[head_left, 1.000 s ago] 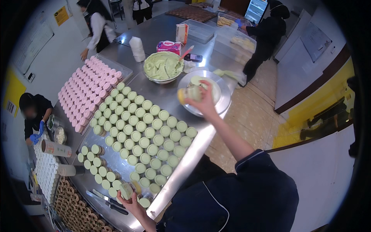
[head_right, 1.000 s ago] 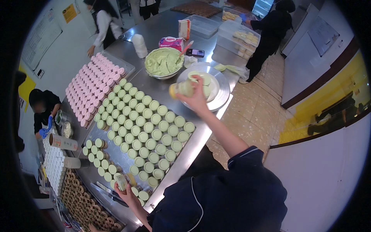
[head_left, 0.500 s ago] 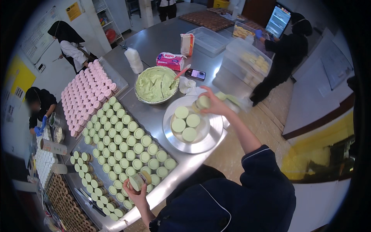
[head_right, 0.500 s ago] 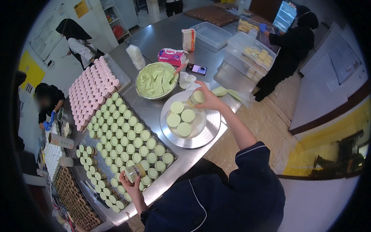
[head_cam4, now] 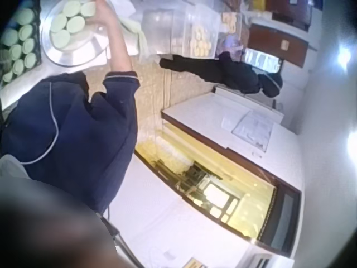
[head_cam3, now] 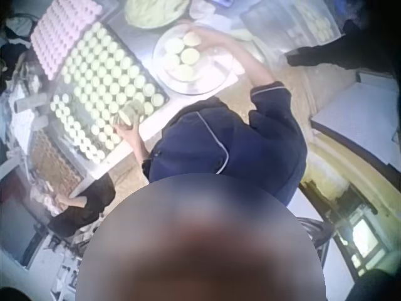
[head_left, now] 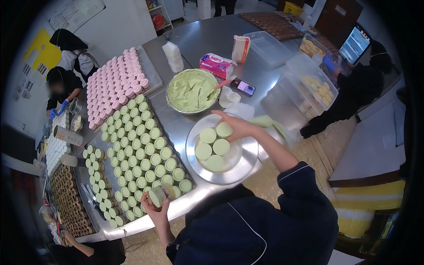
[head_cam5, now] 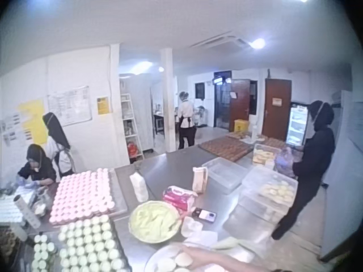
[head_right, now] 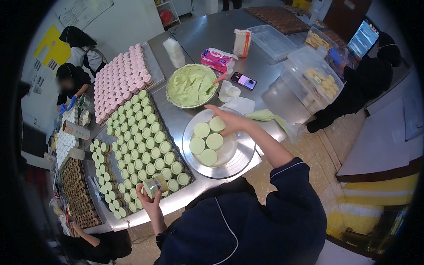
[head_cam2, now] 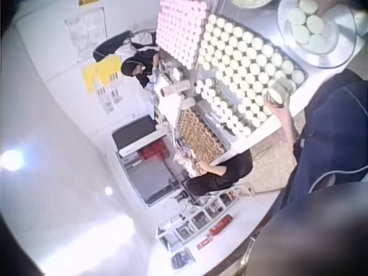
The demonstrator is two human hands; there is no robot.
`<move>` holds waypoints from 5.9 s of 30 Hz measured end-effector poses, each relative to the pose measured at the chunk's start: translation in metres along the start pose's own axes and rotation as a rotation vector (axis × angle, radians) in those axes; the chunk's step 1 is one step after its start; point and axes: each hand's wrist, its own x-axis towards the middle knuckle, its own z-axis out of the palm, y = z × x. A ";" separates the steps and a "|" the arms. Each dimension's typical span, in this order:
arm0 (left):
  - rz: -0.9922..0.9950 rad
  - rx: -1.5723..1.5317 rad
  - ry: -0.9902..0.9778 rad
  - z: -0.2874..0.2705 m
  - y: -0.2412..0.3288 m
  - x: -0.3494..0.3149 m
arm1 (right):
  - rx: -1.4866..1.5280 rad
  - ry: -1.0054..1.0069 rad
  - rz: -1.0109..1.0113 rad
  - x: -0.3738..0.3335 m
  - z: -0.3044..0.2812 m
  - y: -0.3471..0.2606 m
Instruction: The person assembles green macarons by picking up shells, placing them on a rotating tray, and piping green filling between them. The person repeatedly picks shells from a tray, aligns them, and uses a piping bag to add filling before closing the macarons.
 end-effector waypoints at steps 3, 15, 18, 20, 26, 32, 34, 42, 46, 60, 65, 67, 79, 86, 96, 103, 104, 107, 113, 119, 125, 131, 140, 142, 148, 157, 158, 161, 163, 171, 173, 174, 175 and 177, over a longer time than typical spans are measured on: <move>0.002 -0.040 -0.045 0.012 0.003 0.003 | 0.059 -0.020 -0.019 0.002 -0.005 0.002; 0.044 0.034 -0.189 0.050 0.014 0.018 | -0.259 0.048 -0.042 -0.015 -0.006 -0.028; 0.137 0.080 -0.308 0.072 0.027 0.026 | -0.182 0.145 -0.092 -0.045 -0.005 -0.066; 0.178 0.074 -0.429 0.093 0.037 0.029 | -0.017 0.153 -0.158 -0.061 0.014 -0.095; 0.333 0.293 -0.675 0.167 0.063 0.029 | 0.157 0.427 -0.117 -0.074 0.048 -0.128; 0.426 0.255 -0.582 0.161 0.034 0.047 | 0.253 0.757 0.075 -0.085 0.032 -0.057; 0.333 0.284 -0.397 0.145 0.002 0.069 | 0.410 0.763 0.163 -0.083 0.021 -0.024; -0.289 0.374 -0.697 0.123 -0.090 0.061 | 0.554 0.399 0.100 -0.046 0.021 0.038; -0.392 0.238 -0.683 0.134 -0.091 0.057 | 0.321 0.143 -0.011 -0.025 0.009 0.043; -0.391 0.157 -0.689 0.132 -0.100 0.055 | -0.215 -0.040 0.081 -0.009 0.004 0.020; -0.383 0.133 -0.704 0.132 -0.102 0.052 | -0.118 0.046 -0.129 -0.012 -0.005 0.012; -0.373 0.115 -0.706 0.131 -0.105 0.052 | -0.123 0.011 -0.087 -0.015 -0.006 0.010; -0.303 0.039 -0.651 0.131 -0.119 0.044 | 0.023 0.007 0.183 -0.018 -0.002 -0.021; 0.063 0.016 -0.259 0.035 -0.076 0.050 | 0.044 0.505 0.173 -0.059 -0.026 -0.027; 0.507 0.930 0.551 -0.249 -0.040 0.254 | 0.068 1.080 0.199 -0.114 0.009 -0.044; 0.387 1.469 0.163 -0.290 -0.064 0.380 | -0.115 1.220 0.447 -0.157 0.065 -0.100; 0.422 1.522 0.164 -0.290 -0.066 0.395 | -0.119 1.236 0.498 -0.166 0.074 -0.111; 0.388 1.666 0.109 -0.285 -0.079 0.426 | -0.118 1.300 0.610 -0.189 0.090 -0.143; 0.289 1.809 -0.087 -0.292 -0.091 0.453 | -0.098 1.434 0.737 -0.223 0.117 -0.169; 0.545 1.246 0.197 -0.296 -0.066 0.415 | -0.054 1.507 0.602 -0.204 0.120 -0.175; 0.488 0.375 0.103 -0.210 0.001 0.312 | 0.043 1.289 0.474 -0.106 0.148 -0.204; 0.343 0.173 -0.714 -0.069 0.038 0.150 | -0.050 0.600 0.083 -0.012 0.204 -0.241; 0.444 0.385 -1.073 0.054 0.051 0.046 | -0.152 0.820 0.275 -0.081 0.186 -0.203; 0.325 0.253 -1.150 0.062 0.034 0.042 | -0.086 0.861 0.321 -0.101 0.189 -0.181; -0.055 0.081 -0.725 0.092 -0.057 0.084 | 0.541 1.104 0.406 -0.123 0.207 -0.105; -0.236 0.354 -0.836 0.114 -0.102 0.123 | 0.627 1.257 0.405 -0.080 0.197 -0.061; -0.238 0.331 -0.831 0.115 -0.103 0.121 | 0.567 1.291 0.400 -0.076 0.197 -0.058; -0.250 0.300 -0.812 0.113 -0.105 0.113 | 0.329 1.334 0.405 -0.070 0.193 -0.052; -0.254 0.276 -0.810 0.112 -0.105 0.108 | 0.110 1.279 0.438 -0.075 0.186 -0.049; -0.252 0.233 -0.784 0.114 -0.102 0.094 | -0.087 1.014 0.586 -0.076 0.165 -0.045; -0.252 0.216 -0.787 0.115 -0.101 0.091 | -0.028 1.024 0.592 -0.078 0.160 -0.046; -0.255 0.206 -0.782 0.116 -0.100 0.089 | 0.032 1.051 0.579 -0.080 0.158 -0.047; -0.263 0.195 -0.776 0.116 -0.100 0.087 | 0.111 1.077 0.568 -0.081 0.156 -0.047; -0.274 0.179 -0.765 0.120 -0.098 0.082 | 0.070 1.042 0.557 -0.083 0.152 -0.046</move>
